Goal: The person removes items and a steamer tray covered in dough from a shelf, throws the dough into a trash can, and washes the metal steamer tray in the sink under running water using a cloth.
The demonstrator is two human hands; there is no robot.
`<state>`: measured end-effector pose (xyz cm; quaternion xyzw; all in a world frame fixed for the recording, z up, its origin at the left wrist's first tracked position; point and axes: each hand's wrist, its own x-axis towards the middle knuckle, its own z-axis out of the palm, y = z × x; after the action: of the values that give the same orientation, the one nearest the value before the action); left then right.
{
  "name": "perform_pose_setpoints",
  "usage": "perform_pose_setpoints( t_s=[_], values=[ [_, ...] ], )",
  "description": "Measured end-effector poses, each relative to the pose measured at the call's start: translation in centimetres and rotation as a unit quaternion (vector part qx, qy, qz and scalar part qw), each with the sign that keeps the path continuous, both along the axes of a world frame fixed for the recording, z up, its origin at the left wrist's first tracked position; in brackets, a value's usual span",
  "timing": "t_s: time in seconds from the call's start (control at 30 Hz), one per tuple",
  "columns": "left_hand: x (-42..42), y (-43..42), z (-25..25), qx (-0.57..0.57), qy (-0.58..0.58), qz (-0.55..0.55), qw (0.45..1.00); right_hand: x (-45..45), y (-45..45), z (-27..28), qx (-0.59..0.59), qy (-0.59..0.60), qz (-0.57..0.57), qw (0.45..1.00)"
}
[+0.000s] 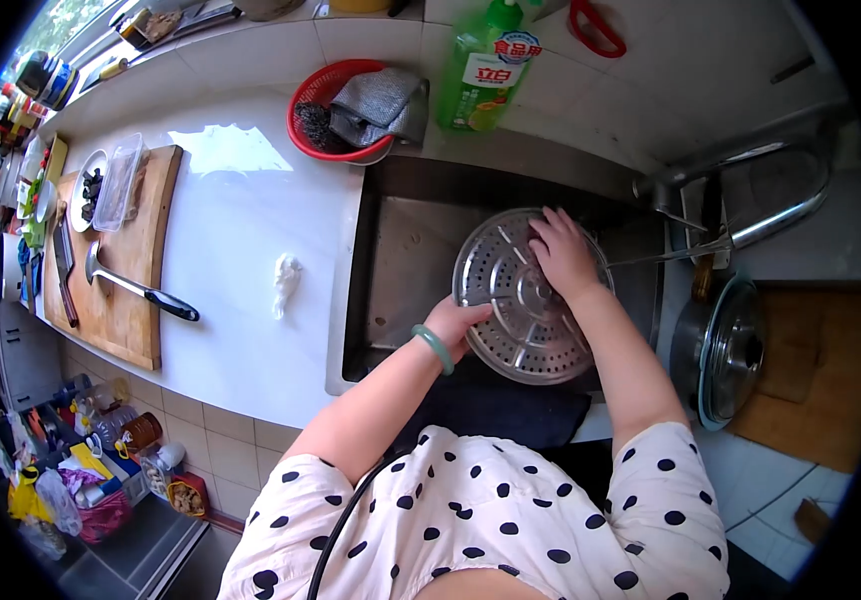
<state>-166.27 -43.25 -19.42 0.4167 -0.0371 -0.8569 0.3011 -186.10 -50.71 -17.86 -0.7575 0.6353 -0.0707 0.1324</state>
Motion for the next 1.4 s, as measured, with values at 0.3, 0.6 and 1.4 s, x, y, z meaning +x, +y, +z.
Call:
perform_pose_setpoints(
  t_s=[0.3, 0.6, 1.4],
  values=[
    [2.2, 0.2, 0.3, -0.02, -0.11, -0.003, 0.994, 18.2, -16.8, 1.1, 0.119, -0.483, -0.265, 0.826],
    [3.2, 1.1, -1.2, -0.029, -0.106, 0.026, 0.994, 19.4, -18.4, 1.8, -0.043, -0.387, -0.211, 0.897],
    [1.9, 2.2, 0.3, -0.026, -0.067, 0.021, 0.997, 7.0, -19.7, 14.9, -0.067, -0.715, -0.246, 0.651]
  ],
)
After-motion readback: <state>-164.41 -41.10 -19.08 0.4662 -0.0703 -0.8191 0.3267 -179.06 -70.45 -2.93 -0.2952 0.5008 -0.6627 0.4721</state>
